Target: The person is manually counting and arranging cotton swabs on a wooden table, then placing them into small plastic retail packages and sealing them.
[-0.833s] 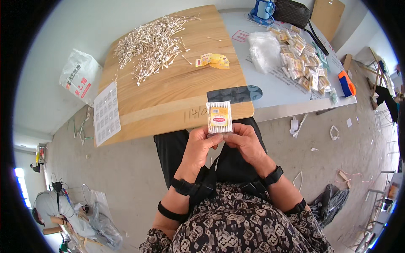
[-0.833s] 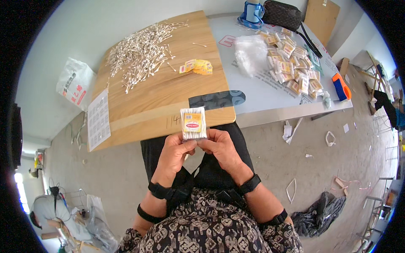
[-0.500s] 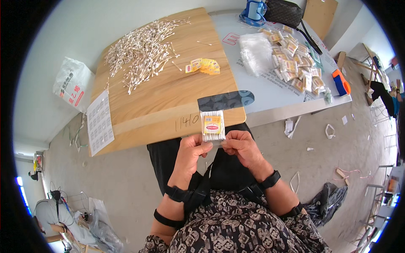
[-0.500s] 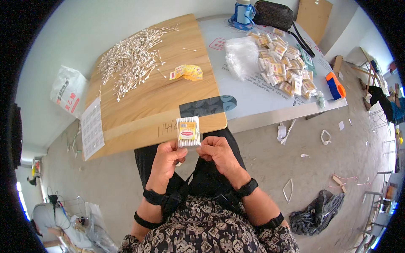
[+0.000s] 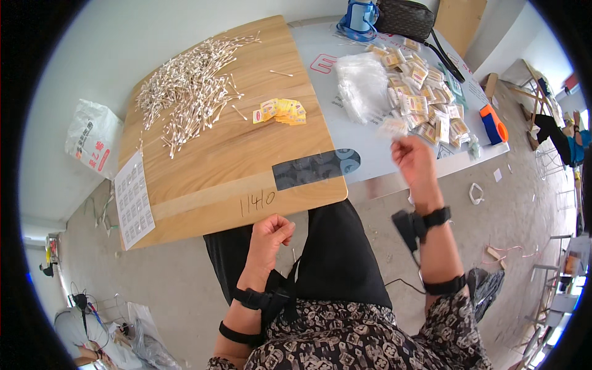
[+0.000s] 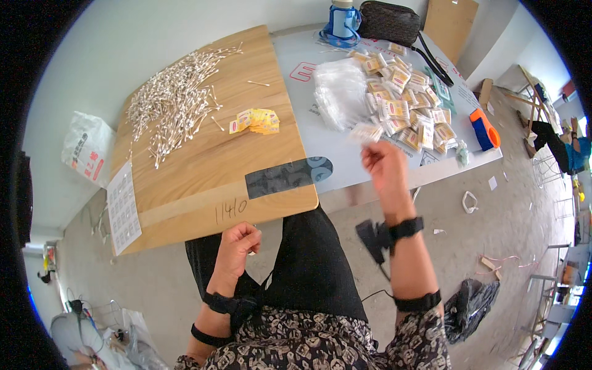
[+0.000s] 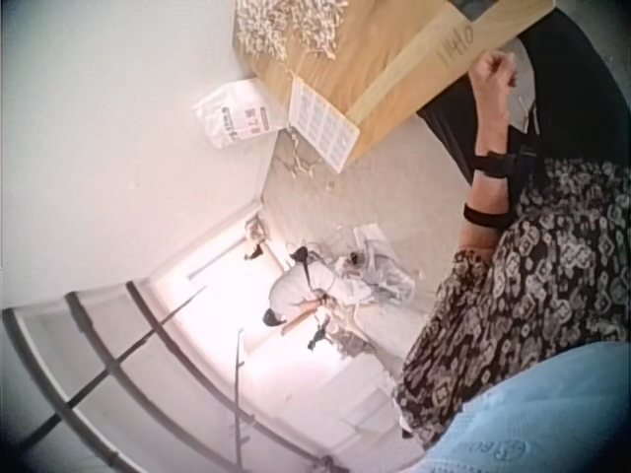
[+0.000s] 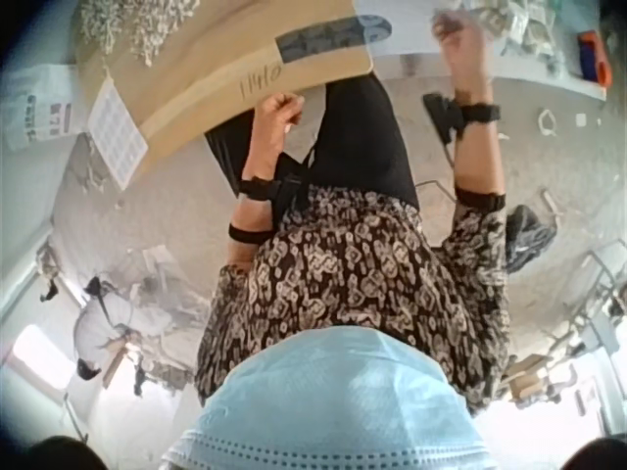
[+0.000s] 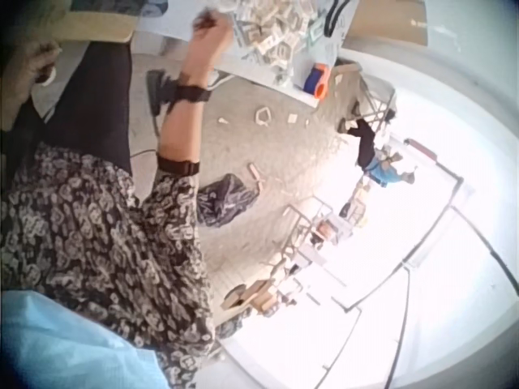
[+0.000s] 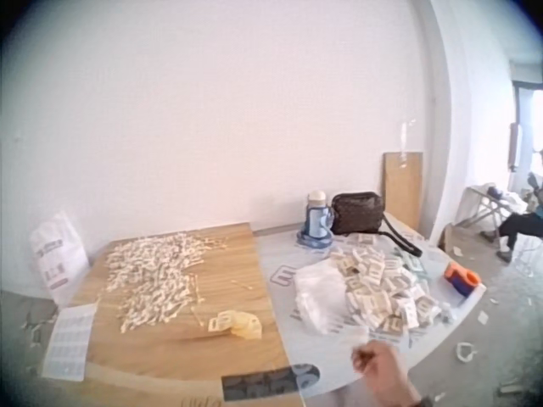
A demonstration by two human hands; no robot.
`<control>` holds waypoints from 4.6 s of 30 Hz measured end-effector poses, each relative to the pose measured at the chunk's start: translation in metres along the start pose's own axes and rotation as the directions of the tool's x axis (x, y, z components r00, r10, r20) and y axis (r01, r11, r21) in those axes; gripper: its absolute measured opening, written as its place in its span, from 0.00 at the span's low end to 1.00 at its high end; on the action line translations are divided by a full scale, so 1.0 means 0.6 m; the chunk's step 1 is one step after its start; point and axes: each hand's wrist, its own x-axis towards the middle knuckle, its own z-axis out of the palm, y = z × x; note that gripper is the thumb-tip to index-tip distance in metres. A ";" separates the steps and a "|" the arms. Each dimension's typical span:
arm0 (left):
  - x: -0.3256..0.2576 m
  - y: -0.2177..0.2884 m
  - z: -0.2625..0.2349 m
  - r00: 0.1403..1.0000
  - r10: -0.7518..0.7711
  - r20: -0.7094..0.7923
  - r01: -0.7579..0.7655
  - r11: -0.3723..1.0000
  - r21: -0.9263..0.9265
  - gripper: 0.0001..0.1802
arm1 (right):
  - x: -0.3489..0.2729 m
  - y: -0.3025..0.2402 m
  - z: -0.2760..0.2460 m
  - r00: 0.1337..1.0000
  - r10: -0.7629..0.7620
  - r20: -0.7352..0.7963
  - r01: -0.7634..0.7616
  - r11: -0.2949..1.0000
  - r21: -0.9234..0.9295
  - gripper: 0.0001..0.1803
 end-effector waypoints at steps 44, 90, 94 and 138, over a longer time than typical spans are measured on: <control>0.313 0.084 -0.226 0.646 0.734 -0.207 -0.373 0.540 0.754 0.13 | 0.151 0.098 0.030 0.793 -0.516 0.324 0.395 0.032 -0.918 0.11; 0.054 0.007 0.118 0.988 0.130 0.083 -0.131 0.991 0.010 0.08 | -0.213 0.203 0.047 0.976 0.045 0.215 0.010 0.969 -0.248 0.02; 0.054 0.005 0.122 0.972 0.225 0.060 -0.233 0.944 0.233 0.07 | -0.221 0.195 0.066 0.976 -0.005 0.217 0.070 0.954 -0.293 0.04; 0.209 0.064 0.198 0.737 0.560 0.378 -0.672 0.544 0.504 0.09 | -0.129 0.130 0.015 0.696 -0.541 0.473 0.605 0.085 -0.792 0.08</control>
